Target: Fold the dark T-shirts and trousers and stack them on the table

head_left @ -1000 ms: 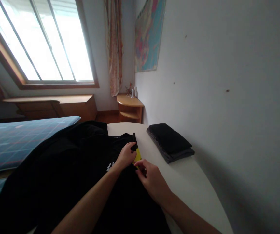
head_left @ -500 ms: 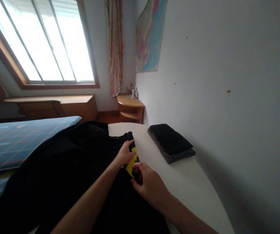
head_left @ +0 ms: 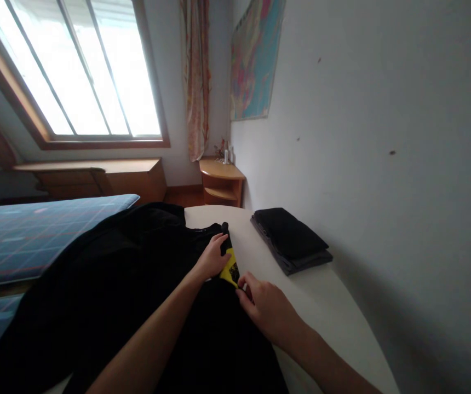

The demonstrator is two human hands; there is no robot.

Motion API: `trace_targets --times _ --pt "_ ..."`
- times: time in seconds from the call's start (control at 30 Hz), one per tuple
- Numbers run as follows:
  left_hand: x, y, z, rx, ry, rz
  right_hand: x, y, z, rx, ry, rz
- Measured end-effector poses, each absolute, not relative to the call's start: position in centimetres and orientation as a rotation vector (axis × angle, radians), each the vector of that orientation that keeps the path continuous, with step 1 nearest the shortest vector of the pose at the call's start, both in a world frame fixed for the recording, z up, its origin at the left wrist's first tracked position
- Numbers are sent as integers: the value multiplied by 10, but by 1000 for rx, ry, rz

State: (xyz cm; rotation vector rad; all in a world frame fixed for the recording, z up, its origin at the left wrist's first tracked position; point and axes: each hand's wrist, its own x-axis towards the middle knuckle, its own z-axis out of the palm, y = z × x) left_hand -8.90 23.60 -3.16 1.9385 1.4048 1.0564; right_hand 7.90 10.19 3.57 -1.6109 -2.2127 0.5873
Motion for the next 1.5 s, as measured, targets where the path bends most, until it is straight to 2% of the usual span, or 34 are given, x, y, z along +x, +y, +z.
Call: trace_targets --times 0.2,0.37,0.57,0.9,1.03,1.13,1.37,1.5 --pt "-103 242 -20 1921 1435 1003 66 88 43 -1402 -1983 949" --pt "-121 244 -16 1909 1564 857 55 74 34 -1242 -2046 1264" --pt "-124 240 -17 1935 1632 674 54 73 22 -1271 -2323 1108" --pt "-120 234 -23 2114 1849 600 53 72 30 -1204 -2426 1127" --pt "-112 232 -35 2217 1939 416 52 73 27 -1256 -2447 1040" --pt "-108 236 -41 2265 1952 318 52 73 25 -1271 -2417 1093" --pt "-104 251 -43 2333 1922 338 50 74 19 -1359 -2300 1107" --pt "-106 261 -36 2341 1985 444 53 82 21 -1500 -2304 930"
